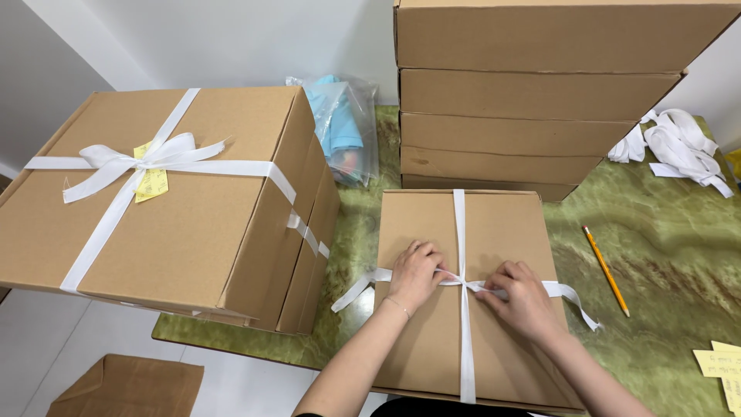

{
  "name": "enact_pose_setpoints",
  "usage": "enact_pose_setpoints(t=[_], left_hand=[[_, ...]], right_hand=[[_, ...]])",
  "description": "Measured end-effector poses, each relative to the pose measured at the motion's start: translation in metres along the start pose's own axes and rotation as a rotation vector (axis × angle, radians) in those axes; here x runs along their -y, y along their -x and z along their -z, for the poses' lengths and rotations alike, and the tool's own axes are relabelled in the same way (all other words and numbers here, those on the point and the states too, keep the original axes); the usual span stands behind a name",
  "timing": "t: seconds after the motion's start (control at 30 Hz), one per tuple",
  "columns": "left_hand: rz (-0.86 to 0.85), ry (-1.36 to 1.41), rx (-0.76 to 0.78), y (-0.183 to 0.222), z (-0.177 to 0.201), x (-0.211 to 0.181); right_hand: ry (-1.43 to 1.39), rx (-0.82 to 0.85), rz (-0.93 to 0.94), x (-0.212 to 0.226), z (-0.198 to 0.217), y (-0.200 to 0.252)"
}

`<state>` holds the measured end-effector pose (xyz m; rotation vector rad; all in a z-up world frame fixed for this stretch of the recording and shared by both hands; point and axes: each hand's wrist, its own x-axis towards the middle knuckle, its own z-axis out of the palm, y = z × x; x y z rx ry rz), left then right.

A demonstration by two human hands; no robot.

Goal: The person wraps a cardboard box with a white ribbon, tying it into a bow on top. They then write on a yellow sticky note with a pencil and place the note on the ribbon. Finally, they stack the wrapped box on top of other boxes and open an empty box.

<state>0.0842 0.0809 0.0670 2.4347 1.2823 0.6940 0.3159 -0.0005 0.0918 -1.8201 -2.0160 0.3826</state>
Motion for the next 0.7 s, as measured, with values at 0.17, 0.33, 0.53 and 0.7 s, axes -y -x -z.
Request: enact_pose_setpoints(t=[0.17,0.33,0.53,0.7], left_hand=[[0.008,-0.004,0.102,-0.007,0.002,0.007],[0.207,0.137,0.21,-0.015,-0.005,0.013],[0.182,0.264,0.206,-0.012,0.043,0.003],[0.132,0.157,0.274,0.001,0.052,0.005]], right_hand=[[-0.197,0.11,-0.118,-0.002,0.002,-0.014],[-0.208,0.117,-0.31,-0.034,-0.021,-0.025],[-0.379,0.228,-0.401,-0.017,0.013,-0.026],[-0.422,0.311,-0.441,-0.013,0.038,-0.019]])
